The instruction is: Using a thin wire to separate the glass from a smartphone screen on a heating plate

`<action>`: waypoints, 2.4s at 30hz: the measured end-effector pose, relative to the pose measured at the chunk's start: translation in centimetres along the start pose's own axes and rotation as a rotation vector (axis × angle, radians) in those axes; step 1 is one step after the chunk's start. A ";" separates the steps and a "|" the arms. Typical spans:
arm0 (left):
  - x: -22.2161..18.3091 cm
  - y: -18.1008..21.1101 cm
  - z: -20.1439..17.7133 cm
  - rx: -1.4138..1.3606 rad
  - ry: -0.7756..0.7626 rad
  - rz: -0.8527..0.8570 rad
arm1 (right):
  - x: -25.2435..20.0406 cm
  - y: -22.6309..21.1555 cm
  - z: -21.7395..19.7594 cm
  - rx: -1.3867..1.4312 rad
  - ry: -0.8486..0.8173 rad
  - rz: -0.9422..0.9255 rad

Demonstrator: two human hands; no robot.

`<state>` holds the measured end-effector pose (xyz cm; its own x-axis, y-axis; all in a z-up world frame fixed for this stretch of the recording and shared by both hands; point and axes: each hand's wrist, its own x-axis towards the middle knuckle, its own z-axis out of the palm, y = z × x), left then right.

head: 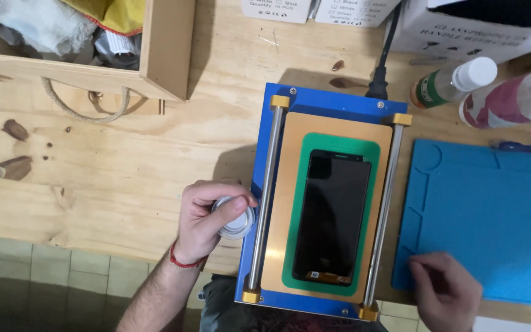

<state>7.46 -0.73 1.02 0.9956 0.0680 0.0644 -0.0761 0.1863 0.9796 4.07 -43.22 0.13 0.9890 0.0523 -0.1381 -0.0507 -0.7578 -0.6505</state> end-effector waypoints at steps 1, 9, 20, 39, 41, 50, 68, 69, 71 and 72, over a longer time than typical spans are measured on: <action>-0.1 -0.1 0.0 0.003 0.007 0.000 | 0.1 -0.5 0.0 0.001 -0.006 -0.004; -0.3 -0.8 -0.3 -0.024 0.006 -0.032 | -0.7 -1.7 0.0 -0.019 0.094 -0.082; -0.2 -0.2 -0.4 -0.136 0.030 -0.125 | -1.0 -0.5 1.2 -0.022 0.268 -0.194; -0.3 0.5 0.3 0.141 0.072 -0.049 | 2.1 4.0 -3.5 0.230 -0.149 0.301; -0.4 0.6 0.3 0.138 0.083 -0.041 | 2.8 4.8 -3.7 0.247 -0.152 0.279; -1.2 0.6 -0.4 0.160 0.092 -0.067 | 4.6 4.4 -4.2 0.388 -0.191 0.311; -3.2 1.0 -3.4 0.208 0.097 -0.078 | 7.0 3.4 -3.4 0.391 -0.278 0.206; -3.2 1.0 -3.6 0.214 0.102 -0.077 | 7.1 3.4 -3.3 0.398 -0.280 0.202; -3.3 1.0 -3.9 0.219 0.103 -0.076 | 7.3 3.8 -3.2 0.422 -0.287 0.177; -3.3 1.0 -4.1 0.223 0.103 -0.072 | 7.4 4.1 -3.1 0.447 -0.292 0.151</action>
<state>3.88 3.23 0.99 0.9863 0.1640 -0.0156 0.0201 -0.0260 0.9995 11.60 -47.98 -1.24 0.8898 0.1907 -0.4145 -0.3059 -0.4248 -0.8521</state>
